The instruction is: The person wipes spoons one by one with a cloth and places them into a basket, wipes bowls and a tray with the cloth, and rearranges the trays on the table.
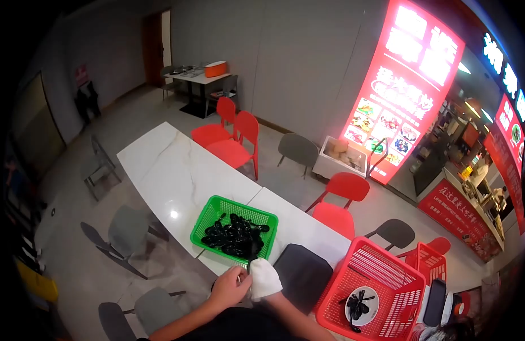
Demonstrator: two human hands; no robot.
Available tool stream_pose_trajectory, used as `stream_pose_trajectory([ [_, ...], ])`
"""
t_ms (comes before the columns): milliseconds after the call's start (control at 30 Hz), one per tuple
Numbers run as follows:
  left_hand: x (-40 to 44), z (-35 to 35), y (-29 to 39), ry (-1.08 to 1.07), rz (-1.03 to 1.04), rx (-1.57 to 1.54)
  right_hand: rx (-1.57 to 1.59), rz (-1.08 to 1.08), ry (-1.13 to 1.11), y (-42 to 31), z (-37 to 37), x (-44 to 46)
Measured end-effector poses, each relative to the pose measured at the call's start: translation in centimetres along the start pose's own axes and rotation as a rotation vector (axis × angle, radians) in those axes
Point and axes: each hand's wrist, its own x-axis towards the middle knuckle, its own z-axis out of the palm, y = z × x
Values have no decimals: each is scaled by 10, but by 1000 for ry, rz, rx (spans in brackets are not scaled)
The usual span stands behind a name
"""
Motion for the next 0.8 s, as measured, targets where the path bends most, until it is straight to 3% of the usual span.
stream_pose_trajectory([
  [67, 0, 4, 3, -93, -231, -204, -143, 11, -316, -2, -7, 6],
  [133, 3, 12, -14, -61, -215, -218, -162, 34, -367, -2, -8, 5],
  [200, 5, 12, -14, -25, -162, -166, -49, 71, -157, -4, -5, -2],
  [267, 6, 9, -6, 19, -69, -45, 544, 366, 84, -17, 8, 3],
  [333, 7, 10, -6, 74, -21, -32, 756, 449, 130, -13, 22, 0],
  [467, 14, 2, -9, 101, 9, -9, 163, 166, -192, 23, 37, -10],
  [567, 18, -9, -17, 144, 1, 36, -142, 19, -393, 3, -24, 23],
  [667, 18, -22, -14, 101, -119, -150, -391, -57, -529, -28, -67, 57],
  [700, 17, -25, -11, 77, -131, -173, -451, -101, -506, -12, -47, 50],
  [800, 17, -33, 3, 4, -129, -169, -207, -76, -180, -20, -47, 47],
])
